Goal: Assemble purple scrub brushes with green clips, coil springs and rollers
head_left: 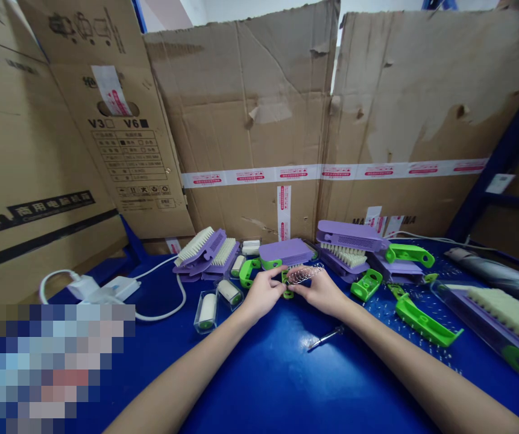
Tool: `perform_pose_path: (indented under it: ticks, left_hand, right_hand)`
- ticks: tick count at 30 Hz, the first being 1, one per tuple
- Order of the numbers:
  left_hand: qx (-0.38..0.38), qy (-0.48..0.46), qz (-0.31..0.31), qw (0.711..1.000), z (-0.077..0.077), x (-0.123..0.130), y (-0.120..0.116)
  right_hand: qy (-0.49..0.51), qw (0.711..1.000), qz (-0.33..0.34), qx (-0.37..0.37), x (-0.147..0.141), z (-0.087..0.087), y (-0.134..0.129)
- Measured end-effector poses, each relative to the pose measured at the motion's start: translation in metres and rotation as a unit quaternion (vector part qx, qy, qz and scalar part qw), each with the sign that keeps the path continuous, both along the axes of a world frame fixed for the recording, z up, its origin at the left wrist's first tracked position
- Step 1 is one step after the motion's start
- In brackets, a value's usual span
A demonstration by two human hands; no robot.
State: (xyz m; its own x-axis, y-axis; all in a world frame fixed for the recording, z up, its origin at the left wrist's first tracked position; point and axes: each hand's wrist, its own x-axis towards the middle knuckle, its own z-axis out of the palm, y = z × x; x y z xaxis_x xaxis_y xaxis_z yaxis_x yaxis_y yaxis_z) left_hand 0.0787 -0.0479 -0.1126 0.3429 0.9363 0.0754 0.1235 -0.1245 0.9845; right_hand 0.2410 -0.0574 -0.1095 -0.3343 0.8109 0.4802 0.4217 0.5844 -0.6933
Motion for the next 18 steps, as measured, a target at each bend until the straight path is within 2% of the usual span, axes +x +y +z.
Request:
perform_pose_path:
  ticks: [7, 12, 18]
  left_hand:
    - [-0.002, 0.051, -0.048, 0.998, 0.0032, -0.0036, -0.0001]
    - [0.005, 0.059, -0.06, 0.996, 0.0038, -0.0031, -0.0011]
    - [0.041, 0.079, -0.09, 0.992, 0.0048, -0.0042, -0.0024]
  right_hand:
    - [0.035, 0.984, 0.057, -0.167, 0.0101, -0.0011, 0.0075]
    - [0.03, 0.987, 0.049, -0.147, 0.0093, -0.0017, 0.0069]
    - [0.044, 0.975, 0.088, -0.201, 0.0111, 0.0063, 0.0056]
